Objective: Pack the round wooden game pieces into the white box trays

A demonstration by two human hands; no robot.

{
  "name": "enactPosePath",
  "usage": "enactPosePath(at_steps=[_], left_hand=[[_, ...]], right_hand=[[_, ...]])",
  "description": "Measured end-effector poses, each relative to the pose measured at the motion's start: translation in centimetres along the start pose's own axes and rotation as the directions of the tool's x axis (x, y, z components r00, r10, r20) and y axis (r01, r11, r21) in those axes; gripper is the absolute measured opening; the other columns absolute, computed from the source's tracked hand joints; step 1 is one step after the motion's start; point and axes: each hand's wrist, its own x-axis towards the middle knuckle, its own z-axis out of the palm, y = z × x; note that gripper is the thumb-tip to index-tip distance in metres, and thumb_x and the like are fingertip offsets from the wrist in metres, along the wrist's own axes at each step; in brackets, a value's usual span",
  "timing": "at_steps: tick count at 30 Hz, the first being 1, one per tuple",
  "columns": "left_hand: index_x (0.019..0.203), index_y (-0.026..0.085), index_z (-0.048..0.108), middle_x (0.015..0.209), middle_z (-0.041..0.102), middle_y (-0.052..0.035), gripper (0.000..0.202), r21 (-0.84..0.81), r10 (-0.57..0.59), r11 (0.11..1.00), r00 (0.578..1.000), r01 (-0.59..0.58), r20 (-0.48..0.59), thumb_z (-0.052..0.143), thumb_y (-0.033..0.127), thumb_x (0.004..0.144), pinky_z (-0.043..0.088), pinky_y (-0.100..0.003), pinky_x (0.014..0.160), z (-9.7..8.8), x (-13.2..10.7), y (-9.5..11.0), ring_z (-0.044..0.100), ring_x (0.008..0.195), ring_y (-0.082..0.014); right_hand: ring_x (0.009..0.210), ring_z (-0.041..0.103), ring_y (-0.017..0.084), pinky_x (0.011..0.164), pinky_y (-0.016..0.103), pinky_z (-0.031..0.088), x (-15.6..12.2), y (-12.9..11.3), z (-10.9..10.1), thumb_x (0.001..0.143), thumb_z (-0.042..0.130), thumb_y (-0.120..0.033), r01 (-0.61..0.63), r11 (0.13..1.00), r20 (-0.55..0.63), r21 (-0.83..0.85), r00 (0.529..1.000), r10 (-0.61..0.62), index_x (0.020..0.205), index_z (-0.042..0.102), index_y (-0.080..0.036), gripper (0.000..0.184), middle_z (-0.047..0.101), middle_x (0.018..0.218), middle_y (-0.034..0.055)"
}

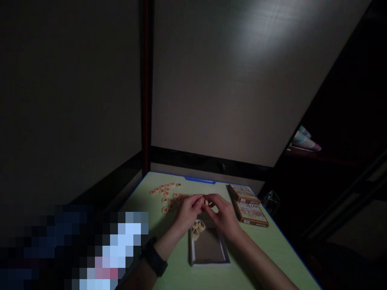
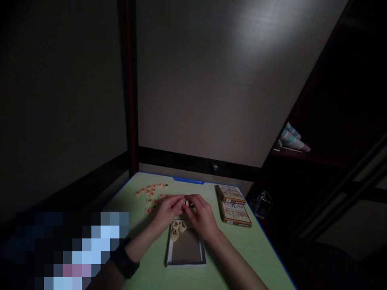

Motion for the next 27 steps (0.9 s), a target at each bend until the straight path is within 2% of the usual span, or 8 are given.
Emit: enactPosePath(at_steps=[3,7,12,15,19,24,27], left_hand=[[0.100,0.014,0.071,0.098,0.072,-0.0086,0.040,-0.132,-0.048,0.990,0.999,0.047,0.000,0.081,0.039,0.069,0.055,-0.029,0.077,0.1,-0.9,0.9,0.066,0.088,-0.0198],[0.097,0.015,0.071,0.097,0.070,-0.0080,0.045,-0.219,-0.042,0.975,0.999,0.043,0.011,0.085,0.042,0.065,0.053,-0.031,0.081,0.0,-1.6,2.5,0.065,0.088,-0.0191],[0.078,0.014,0.065,0.079,0.065,-0.0034,0.042,-0.282,-0.063,0.957,0.997,0.073,0.045,0.082,0.050,0.067,0.047,-0.023,0.065,0.0,-1.2,2.5,0.058,0.069,-0.0113],[0.078,0.014,0.062,0.073,0.060,-0.0003,0.046,-0.304,-0.069,0.949,0.996,0.084,0.059,0.082,0.054,0.066,0.041,-0.021,0.057,-0.2,-0.8,1.8,0.053,0.062,-0.0093],[0.085,0.015,0.062,0.076,0.059,0.0001,0.048,-0.300,-0.077,0.949,0.995,0.093,0.065,0.080,0.056,0.066,0.042,-0.022,0.059,-0.6,-0.8,1.5,0.054,0.065,-0.0102],[0.090,0.017,0.061,0.086,0.062,-0.0025,0.044,-0.209,-0.113,0.969,0.990,0.129,0.088,0.077,0.052,0.070,0.045,-0.023,0.067,-0.5,-1.3,2.0,0.059,0.078,-0.0134],[0.090,0.017,0.061,0.090,0.061,-0.0028,0.044,-0.137,-0.118,0.982,0.987,0.132,0.110,0.075,0.054,0.072,0.046,-0.024,0.070,-0.3,-1.5,2.2,0.059,0.083,-0.0151]], right_hand=[[0.083,0.068,0.018,0.075,0.030,0.058,-0.8,-0.5,-0.4,0.094,0.061,-0.025,0.000,0.999,-0.056,0.032,0.998,0.002,0.111,0.064,-0.021,0.018,0.071,0.099,0.0075],[0.087,0.068,0.019,0.077,0.030,0.058,-1.0,-0.7,-0.9,0.093,0.062,-0.023,0.007,0.998,-0.139,0.066,0.990,0.002,0.107,0.065,-0.021,0.014,0.071,0.096,0.0070],[0.089,0.068,0.019,0.075,0.030,0.059,-1.0,-1.2,-0.9,0.091,0.062,-0.021,0.007,0.993,-0.234,0.118,0.972,0.021,0.104,0.068,-0.022,0.014,0.069,0.100,0.0079],[0.092,0.067,0.019,0.077,0.030,0.058,-1.1,-1.4,-0.8,0.092,0.059,-0.018,0.033,0.995,-0.271,0.094,0.962,-0.007,0.110,0.068,-0.022,0.021,0.068,0.103,0.0089],[0.088,0.065,0.019,0.077,0.030,0.057,-1.2,-1.6,-0.8,0.092,0.059,-0.019,0.036,0.999,-0.260,0.037,0.965,-0.025,0.111,0.066,-0.021,0.020,0.066,0.099,0.0080],[0.077,0.062,0.019,0.068,0.030,0.056,-1.4,-1.6,-0.5,0.094,0.058,-0.027,-0.004,0.999,-0.209,0.032,0.978,0.010,0.104,0.062,-0.022,0.012,0.065,0.092,0.0069],[0.076,0.062,0.019,0.068,0.031,0.055,-1.6,-1.5,-0.3,0.093,0.061,-0.033,-0.014,1.000,-0.190,0.008,0.982,0.016,0.099,0.062,-0.022,0.013,0.064,0.089,0.0062]])
